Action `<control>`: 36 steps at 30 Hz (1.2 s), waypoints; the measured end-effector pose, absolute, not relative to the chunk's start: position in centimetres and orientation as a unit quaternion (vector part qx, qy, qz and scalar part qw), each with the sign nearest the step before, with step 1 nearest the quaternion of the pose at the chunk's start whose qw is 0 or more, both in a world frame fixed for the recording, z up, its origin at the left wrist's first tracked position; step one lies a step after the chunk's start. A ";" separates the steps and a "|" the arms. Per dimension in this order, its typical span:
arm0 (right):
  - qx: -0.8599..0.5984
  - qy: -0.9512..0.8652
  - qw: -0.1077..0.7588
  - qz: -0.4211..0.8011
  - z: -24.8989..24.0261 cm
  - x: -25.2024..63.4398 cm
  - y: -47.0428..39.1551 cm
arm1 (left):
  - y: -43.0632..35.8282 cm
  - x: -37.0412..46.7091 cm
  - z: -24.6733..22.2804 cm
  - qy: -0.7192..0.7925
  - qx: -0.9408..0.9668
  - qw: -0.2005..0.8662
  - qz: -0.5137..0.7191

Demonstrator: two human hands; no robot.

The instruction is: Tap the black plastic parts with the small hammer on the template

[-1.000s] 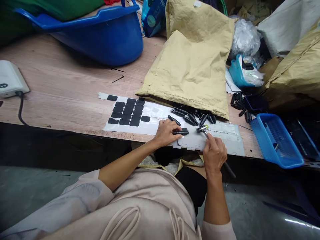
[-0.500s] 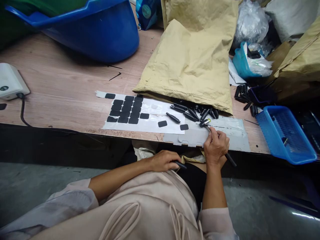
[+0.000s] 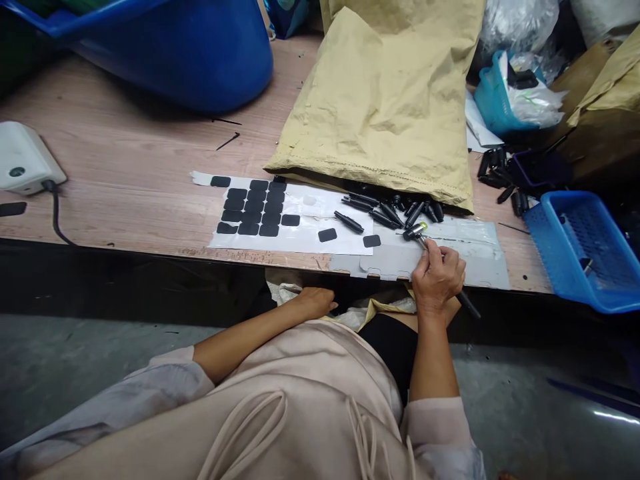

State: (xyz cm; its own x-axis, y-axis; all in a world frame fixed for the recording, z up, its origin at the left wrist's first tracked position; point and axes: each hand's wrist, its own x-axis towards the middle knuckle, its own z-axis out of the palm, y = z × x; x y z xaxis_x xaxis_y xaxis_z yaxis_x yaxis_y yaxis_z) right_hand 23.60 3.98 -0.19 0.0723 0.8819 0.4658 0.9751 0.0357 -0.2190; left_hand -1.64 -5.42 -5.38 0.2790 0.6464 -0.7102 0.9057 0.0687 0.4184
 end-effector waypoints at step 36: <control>-0.726 -0.449 0.162 0.496 -7.4 21.2 -6.0 | -10.0 -5.8 -5.2 0.603 -0.096 0.628 0.483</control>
